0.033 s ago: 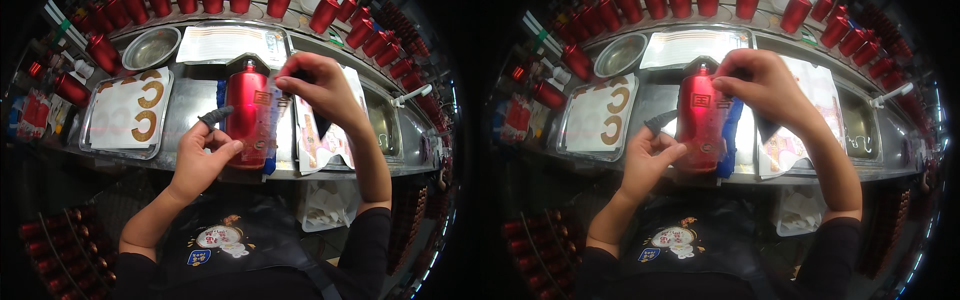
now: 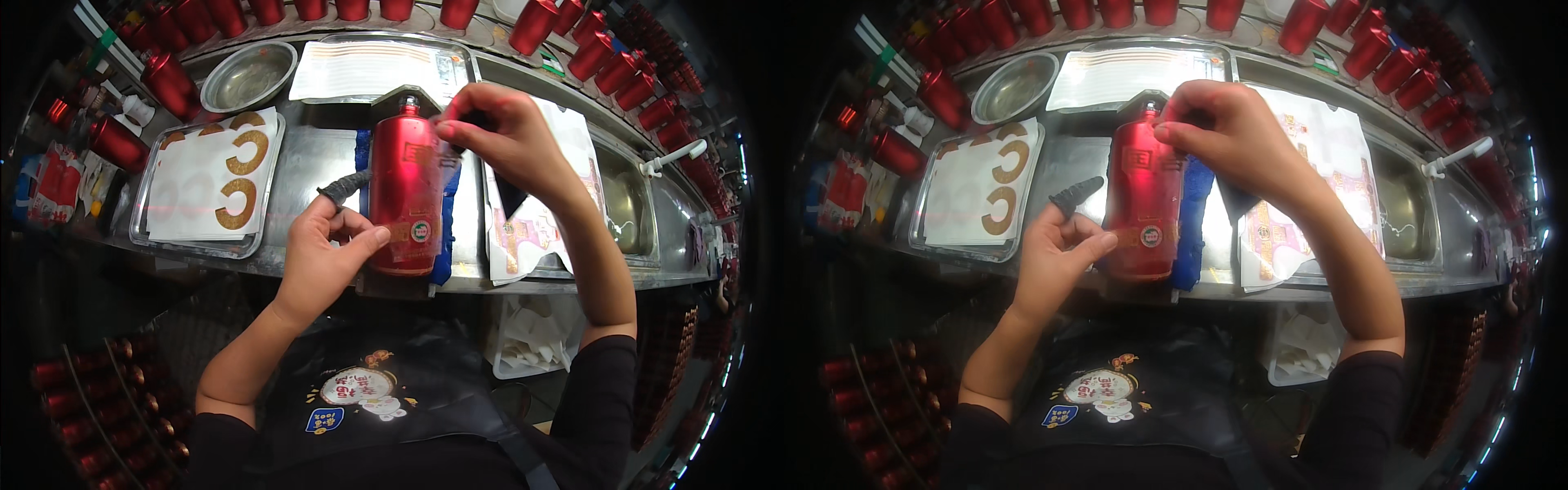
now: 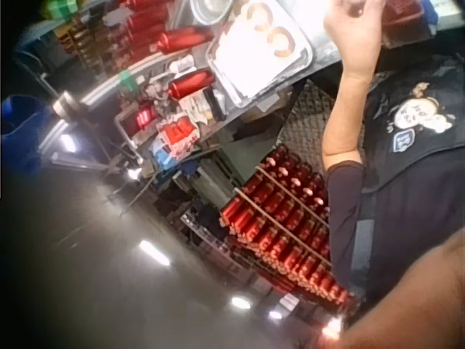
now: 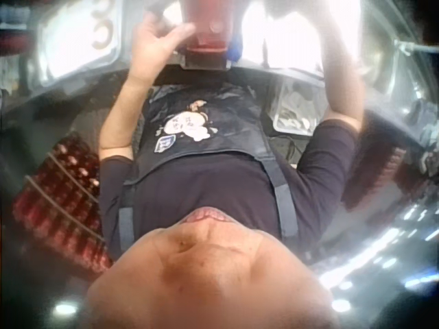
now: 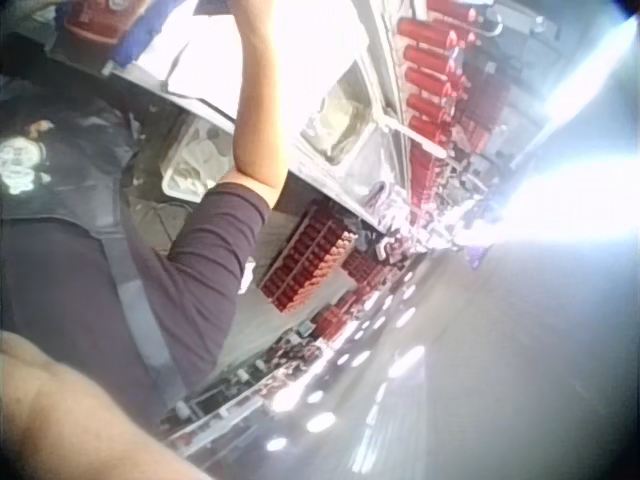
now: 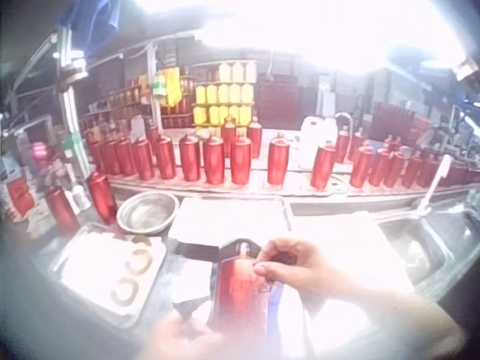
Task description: The person applies a gold circular sticker to the neck of a red bottle, then places a red label around the bottle's body and smooths it. The person repeats this process on a second bottle, wiping the neck area with a cloth before applying the sticker and label.
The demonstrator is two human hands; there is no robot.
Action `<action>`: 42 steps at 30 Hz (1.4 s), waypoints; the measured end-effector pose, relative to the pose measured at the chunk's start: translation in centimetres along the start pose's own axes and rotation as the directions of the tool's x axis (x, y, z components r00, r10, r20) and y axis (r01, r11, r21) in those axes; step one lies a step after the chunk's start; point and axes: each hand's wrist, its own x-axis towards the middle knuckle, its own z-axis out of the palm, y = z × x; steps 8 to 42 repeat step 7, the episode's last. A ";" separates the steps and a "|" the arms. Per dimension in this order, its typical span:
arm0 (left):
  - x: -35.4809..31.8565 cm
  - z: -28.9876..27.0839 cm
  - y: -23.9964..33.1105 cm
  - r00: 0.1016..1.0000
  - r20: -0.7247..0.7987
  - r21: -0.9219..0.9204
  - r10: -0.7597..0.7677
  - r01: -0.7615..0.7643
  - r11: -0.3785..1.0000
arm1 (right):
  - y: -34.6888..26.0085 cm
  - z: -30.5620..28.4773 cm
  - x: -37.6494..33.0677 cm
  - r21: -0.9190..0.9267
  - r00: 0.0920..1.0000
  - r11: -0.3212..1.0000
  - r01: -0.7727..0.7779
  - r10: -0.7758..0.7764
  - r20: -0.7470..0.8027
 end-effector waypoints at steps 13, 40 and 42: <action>1.0 -2.4 -3.2 1.000 0.005 -0.021 0.028 -0.028 0.999 | 7.7 2.5 -2.6 -0.160 0.913 0.985 -0.070 -0.002 -0.408; 1.0 -2.4 -3.2 1.000 0.005 -0.021 0.028 -0.028 0.999 | 7.7 2.5 -2.6 -0.160 0.913 0.985 -0.070 -0.002 -0.408; 1.0 -2.4 -3.2 1.000 0.005 -0.021 0.028 -0.028 0.999 | 7.7 2.5 -2.6 -0.160 0.913 0.985 -0.070 -0.002 -0.408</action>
